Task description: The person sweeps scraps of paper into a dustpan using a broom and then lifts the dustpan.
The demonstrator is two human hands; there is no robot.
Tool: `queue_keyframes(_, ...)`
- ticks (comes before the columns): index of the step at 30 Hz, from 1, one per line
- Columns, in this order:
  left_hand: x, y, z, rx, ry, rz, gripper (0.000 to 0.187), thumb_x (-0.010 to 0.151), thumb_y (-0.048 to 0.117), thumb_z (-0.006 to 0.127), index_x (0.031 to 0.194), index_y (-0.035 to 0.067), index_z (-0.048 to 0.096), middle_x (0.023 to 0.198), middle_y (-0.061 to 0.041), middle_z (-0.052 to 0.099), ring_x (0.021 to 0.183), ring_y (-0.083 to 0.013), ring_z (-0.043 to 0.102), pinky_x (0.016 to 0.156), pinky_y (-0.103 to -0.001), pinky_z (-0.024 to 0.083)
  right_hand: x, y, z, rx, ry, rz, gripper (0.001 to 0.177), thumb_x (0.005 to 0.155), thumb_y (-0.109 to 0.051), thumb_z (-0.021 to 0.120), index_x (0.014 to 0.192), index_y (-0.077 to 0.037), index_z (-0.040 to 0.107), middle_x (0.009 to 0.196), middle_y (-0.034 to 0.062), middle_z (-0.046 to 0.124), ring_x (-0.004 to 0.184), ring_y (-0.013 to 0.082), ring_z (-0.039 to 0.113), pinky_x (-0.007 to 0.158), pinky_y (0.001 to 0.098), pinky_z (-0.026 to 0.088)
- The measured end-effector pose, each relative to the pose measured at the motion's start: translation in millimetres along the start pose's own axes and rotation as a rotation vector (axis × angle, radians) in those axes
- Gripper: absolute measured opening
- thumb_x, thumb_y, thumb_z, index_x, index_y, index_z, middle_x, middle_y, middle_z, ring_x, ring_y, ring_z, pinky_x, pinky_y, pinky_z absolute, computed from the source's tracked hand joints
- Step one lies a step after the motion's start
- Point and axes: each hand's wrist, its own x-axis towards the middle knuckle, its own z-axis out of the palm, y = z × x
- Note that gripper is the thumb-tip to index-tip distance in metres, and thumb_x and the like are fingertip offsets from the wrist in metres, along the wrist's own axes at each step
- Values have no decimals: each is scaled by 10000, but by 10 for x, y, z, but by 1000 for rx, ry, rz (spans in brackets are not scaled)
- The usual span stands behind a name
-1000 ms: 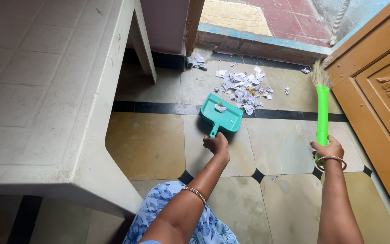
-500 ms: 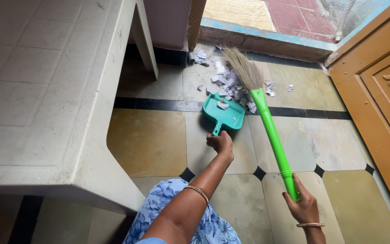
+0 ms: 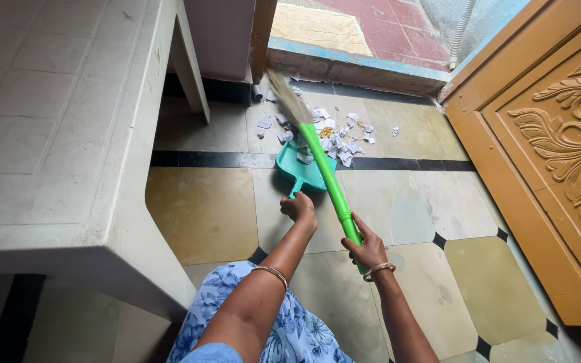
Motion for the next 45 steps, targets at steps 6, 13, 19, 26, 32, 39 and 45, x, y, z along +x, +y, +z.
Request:
queue_keyframes(6, 87, -79, 126, 36, 64, 41, 549, 972, 286, 493, 1434, 5, 397, 1431, -232, 421, 1281, -381, 524, 1075, -470, 454, -924, 216, -325, 47, 15, 1, 849, 762, -128, 792, 1521, -287, 448, 801, 103, 765, 492, 152, 645, 472, 350, 570)
queue_keyframes(13, -26, -204, 51, 34, 28, 84, 556, 1006, 347, 468, 1421, -21, 429, 1451, -256, 426, 1297, -392, 515, 1070, -477, 452, -1384, 264, -877, -355, -38, -312, 831, 683, -152, 837, 1454, -247, 542, 898, 92, 777, 571, 170, 671, 601, 329, 571)
queue_keyframes(19, -158, -187, -100, 63, 2, 6, 521, 989, 336, 457, 1395, 10, 473, 1440, -212, 463, 1297, -371, 524, 1070, -474, 459, -1407, 167, -666, -186, 35, 94, 788, 803, -203, 833, 1513, -275, 499, 743, 188, 787, 490, 190, 697, 498, 350, 599)
queue_keyframes(26, -110, -269, 13, 124, 20, 90, 492, 995, 312, 474, 1364, -12, 502, 1423, -233, 471, 1288, -375, 523, 1073, -470, 448, -1079, 65, -151, 104, 17, -28, 798, 775, -120, 771, 1509, -210, 472, 807, 102, 765, 486, 144, 661, 431, 328, 559)
queue_keyframes(32, -49, -162, -63, 83, 33, 47, 503, 975, 281, 493, 1372, -29, 499, 1408, -239, 502, 1274, -380, 548, 1073, -470, 466, -318, 115, 270, 494, -62, 92, 764, 847, -57, 696, 1553, -129, 412, 801, 100, 678, 516, 161, 604, 424, 328, 498)
queue_keyframes(39, -155, -101, -76, 83, 11, 35, 519, 963, 271, 476, 1393, -16, 452, 1440, -234, 435, 1275, -375, 534, 1055, -472, 471, -793, 448, 59, 826, -113, 59, 803, 839, -55, 713, 1554, -71, 347, 800, 55, 591, 511, 156, 568, 406, 306, 463)
queue_keyframes(45, -42, -200, -7, 81, 39, 90, 540, 953, 266, 506, 1400, -31, 443, 1431, -251, 437, 1286, -382, 520, 1067, -461, 460, -1476, 872, -505, 753, -192, 189, 856, 776, -29, 729, 1548, -103, 368, 784, 91, 627, 488, 156, 561, 367, 307, 426)
